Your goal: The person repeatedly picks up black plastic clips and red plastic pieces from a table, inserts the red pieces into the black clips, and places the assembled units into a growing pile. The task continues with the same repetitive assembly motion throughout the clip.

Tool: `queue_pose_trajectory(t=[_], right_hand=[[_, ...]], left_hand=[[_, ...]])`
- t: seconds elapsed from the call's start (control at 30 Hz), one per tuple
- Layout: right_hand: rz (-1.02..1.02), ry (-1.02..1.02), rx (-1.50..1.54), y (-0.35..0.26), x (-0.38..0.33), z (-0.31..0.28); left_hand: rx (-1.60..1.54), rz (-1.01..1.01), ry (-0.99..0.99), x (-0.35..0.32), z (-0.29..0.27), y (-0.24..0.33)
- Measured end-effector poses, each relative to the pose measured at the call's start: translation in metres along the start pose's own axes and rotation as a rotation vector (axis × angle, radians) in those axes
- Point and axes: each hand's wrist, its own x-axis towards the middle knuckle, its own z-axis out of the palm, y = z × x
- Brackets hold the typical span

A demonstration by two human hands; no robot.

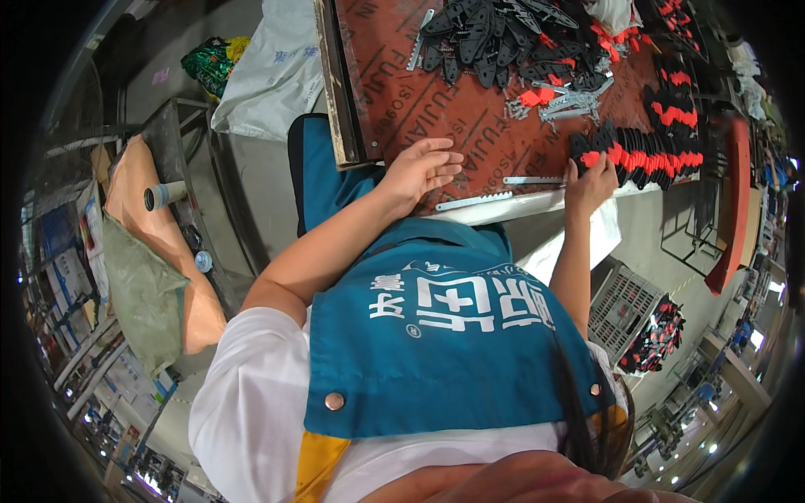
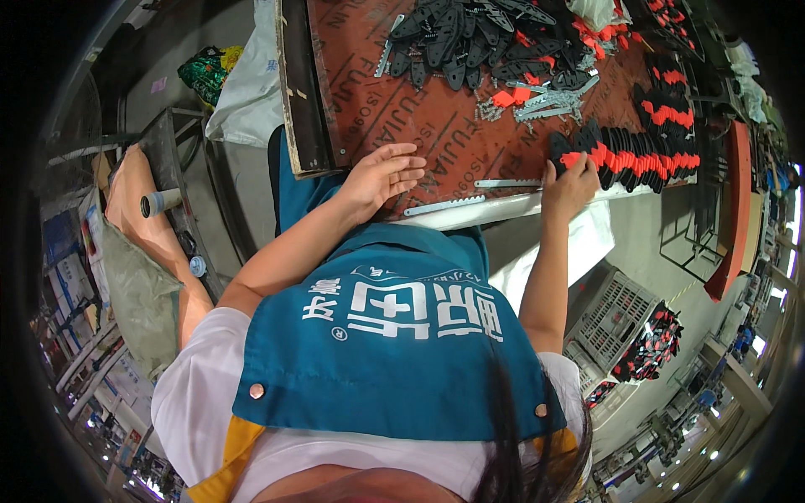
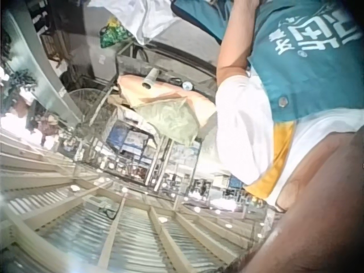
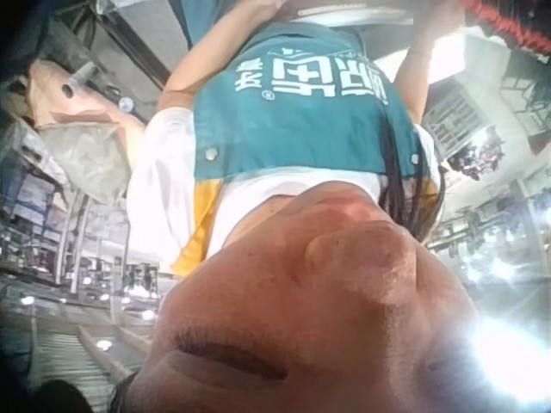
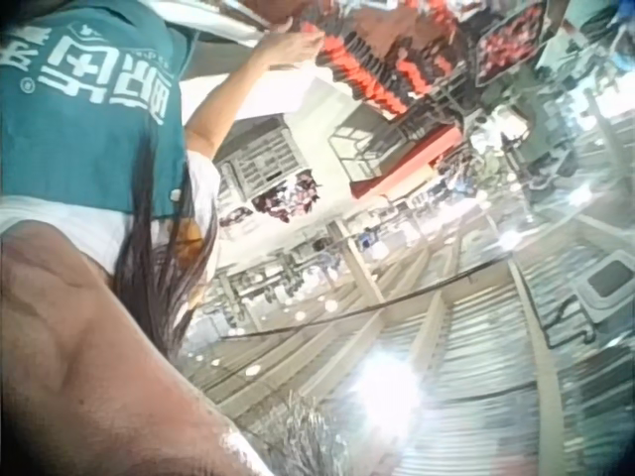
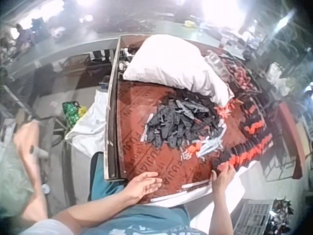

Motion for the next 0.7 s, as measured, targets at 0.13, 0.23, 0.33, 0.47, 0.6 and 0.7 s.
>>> queue_pose_trajectory(t=[0.13, 0.23, 0.33, 0.47, 0.6, 0.7], right_hand=[[-0.197, 0.032, 0.165, -0.037, 0.052, 0.019], [-0.376, -0.003, 0.196, -0.058, 0.109, 0.049], [-0.441, -0.057, 0.031, -0.060, 0.142, 0.084], [-0.392, -0.302, -0.071, -0.049, 0.160, 0.096], [-0.463, -0.308, 0.005, -0.039, 0.147, 0.063], [-0.368, -0.362, 0.101, -0.026, 0.122, 0.048]], left_hand=[[-0.031, -0.013, 0.002, 0.000, 0.000, -0.001], [-0.007, 0.021, -0.004, -0.002, 0.004, 0.007], [-0.003, 0.064, 0.014, -0.007, 0.003, 0.014], [-0.015, 0.080, 0.059, -0.015, -0.003, 0.015], [-0.007, 0.057, 0.062, -0.011, -0.007, 0.009], [-0.002, 0.060, -0.001, 0.000, -0.003, 0.008]])
